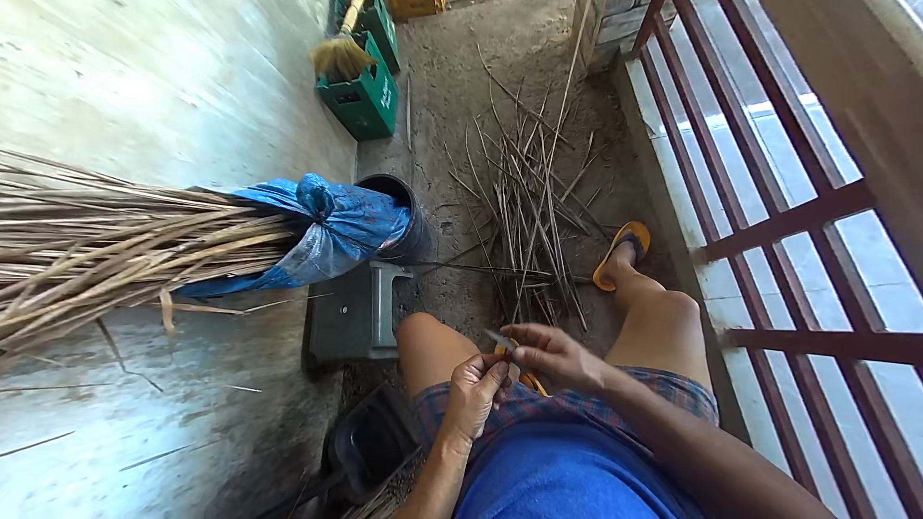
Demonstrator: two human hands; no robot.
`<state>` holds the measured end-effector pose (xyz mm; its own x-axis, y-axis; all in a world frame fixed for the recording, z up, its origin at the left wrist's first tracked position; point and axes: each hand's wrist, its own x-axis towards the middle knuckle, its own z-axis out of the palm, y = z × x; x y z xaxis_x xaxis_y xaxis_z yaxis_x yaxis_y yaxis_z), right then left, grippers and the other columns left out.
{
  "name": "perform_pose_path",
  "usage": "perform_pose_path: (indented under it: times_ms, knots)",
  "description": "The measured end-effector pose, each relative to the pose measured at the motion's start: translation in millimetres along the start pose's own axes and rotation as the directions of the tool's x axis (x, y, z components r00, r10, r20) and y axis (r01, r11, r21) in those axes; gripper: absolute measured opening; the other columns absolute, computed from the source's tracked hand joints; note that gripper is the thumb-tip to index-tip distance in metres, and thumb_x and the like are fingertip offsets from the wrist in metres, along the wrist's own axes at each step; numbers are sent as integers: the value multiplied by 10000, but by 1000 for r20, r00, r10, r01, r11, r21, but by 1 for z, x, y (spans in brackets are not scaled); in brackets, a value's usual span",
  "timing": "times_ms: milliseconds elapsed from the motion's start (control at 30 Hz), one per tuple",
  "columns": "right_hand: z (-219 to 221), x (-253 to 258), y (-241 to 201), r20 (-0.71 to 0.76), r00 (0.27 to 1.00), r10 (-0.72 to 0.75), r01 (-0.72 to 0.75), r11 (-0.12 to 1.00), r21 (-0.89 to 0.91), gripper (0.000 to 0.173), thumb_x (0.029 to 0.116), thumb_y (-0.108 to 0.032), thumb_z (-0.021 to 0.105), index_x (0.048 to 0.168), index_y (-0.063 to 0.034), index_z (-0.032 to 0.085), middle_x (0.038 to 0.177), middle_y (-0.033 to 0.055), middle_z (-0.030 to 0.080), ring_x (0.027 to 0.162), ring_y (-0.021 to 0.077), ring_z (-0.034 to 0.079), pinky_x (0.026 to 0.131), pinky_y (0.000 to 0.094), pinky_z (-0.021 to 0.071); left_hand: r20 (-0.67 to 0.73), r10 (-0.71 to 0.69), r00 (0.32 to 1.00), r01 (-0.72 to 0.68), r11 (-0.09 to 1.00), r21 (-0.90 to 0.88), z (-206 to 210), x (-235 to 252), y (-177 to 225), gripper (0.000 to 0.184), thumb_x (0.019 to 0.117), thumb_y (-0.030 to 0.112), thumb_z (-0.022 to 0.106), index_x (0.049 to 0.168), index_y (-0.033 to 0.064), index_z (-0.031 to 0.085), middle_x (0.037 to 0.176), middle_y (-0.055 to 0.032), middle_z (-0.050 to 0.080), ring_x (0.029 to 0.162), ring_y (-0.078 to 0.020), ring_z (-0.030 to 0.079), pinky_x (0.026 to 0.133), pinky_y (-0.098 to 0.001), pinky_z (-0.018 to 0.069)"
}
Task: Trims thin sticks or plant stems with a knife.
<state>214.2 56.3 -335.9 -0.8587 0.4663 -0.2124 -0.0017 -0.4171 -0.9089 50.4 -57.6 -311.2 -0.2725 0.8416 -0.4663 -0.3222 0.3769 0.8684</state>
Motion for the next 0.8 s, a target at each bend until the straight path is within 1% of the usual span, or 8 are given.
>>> perform_pose_path:
  times_ms: [67, 133, 233, 300, 467, 633, 700, 800]
  knots:
    - [10, -3, 9, 43, 999, 10, -11, 1000, 24, 405, 1037, -171, 533, 1416, -27, 512, 824, -30, 629, 540, -3, 478, 477, 170, 400, -3, 33, 999, -33, 999, 9, -2, 2, 0, 100, 960, -34, 588, 947, -14, 686, 694, -22, 674, 509, -23, 565, 457, -151, 462]
    - [8, -3, 10, 39, 999, -9, 8, 999, 33, 389, 1034, -166, 546, 1395, -22, 523, 817, -34, 625, 542, -5, 483, 480, 164, 403, -4, 55, 998, -55, 998, 22, -4, 1, 0, 106, 957, -34, 596, 961, -14, 700, 706, -22, 682, 510, -16, 563, 459, -145, 460]
    - [-6, 0, -1, -100, 995, 0, 2, 1000, 25, 409, 1031, -188, 542, 1401, -14, 527, 783, -43, 600, 529, 14, 479, 475, 180, 416, -18, 52, 999, -51, 997, 50, -3, 0, 1, 131, 962, -34, 595, 1027, -44, 709, 735, -37, 701, 510, -15, 561, 456, -143, 454]
    - [-11, 0, -8, -157, 987, 39, -34, 999, 36, 396, 1045, -209, 520, 1399, -33, 540, 738, -56, 558, 499, 18, 451, 451, 179, 396, -28, 47, 998, -46, 997, 54, -1, 1, 1, 128, 957, -43, 601, 1028, -50, 708, 744, -42, 711, 516, -18, 570, 461, -144, 457]
    - [10, -7, 4, 38, 992, 117, -119, 991, 61, 381, 1045, -204, 523, 1392, -47, 523, 783, -28, 590, 504, 14, 449, 451, 179, 382, -35, 117, 993, -113, 990, 88, 1, 4, -7, 94, 928, -61, 618, 945, -20, 701, 730, -14, 692, 552, -22, 583, 502, -166, 487]
    - [-8, -3, -12, -161, 980, 115, -108, 993, 49, 361, 1051, -199, 521, 1366, -27, 562, 724, -60, 536, 498, 18, 439, 452, 178, 388, -116, 123, 986, -111, 988, 103, 2, 3, -8, 100, 934, -52, 641, 993, -51, 721, 769, -40, 723, 549, -24, 600, 495, -156, 494]
    - [-4, -4, -12, -140, 986, 92, -94, 996, -9, 355, 1048, -192, 532, 1351, -14, 578, 754, -42, 563, 514, 19, 458, 464, 182, 403, -133, 150, 980, -138, 986, 96, 5, 4, -10, 88, 927, -58, 649, 978, -57, 720, 764, -42, 723, 553, -23, 602, 505, -157, 501]
    - [10, -7, -3, -50, 996, 79, -83, 994, -74, 345, 1039, -174, 552, 1336, -2, 584, 848, -3, 649, 565, 15, 508, 506, 187, 428, -137, 197, 971, -188, 979, 81, 9, 8, -15, 82, 890, -74, 643, 881, -17, 701, 708, -18, 694, 542, -20, 588, 505, -166, 498]
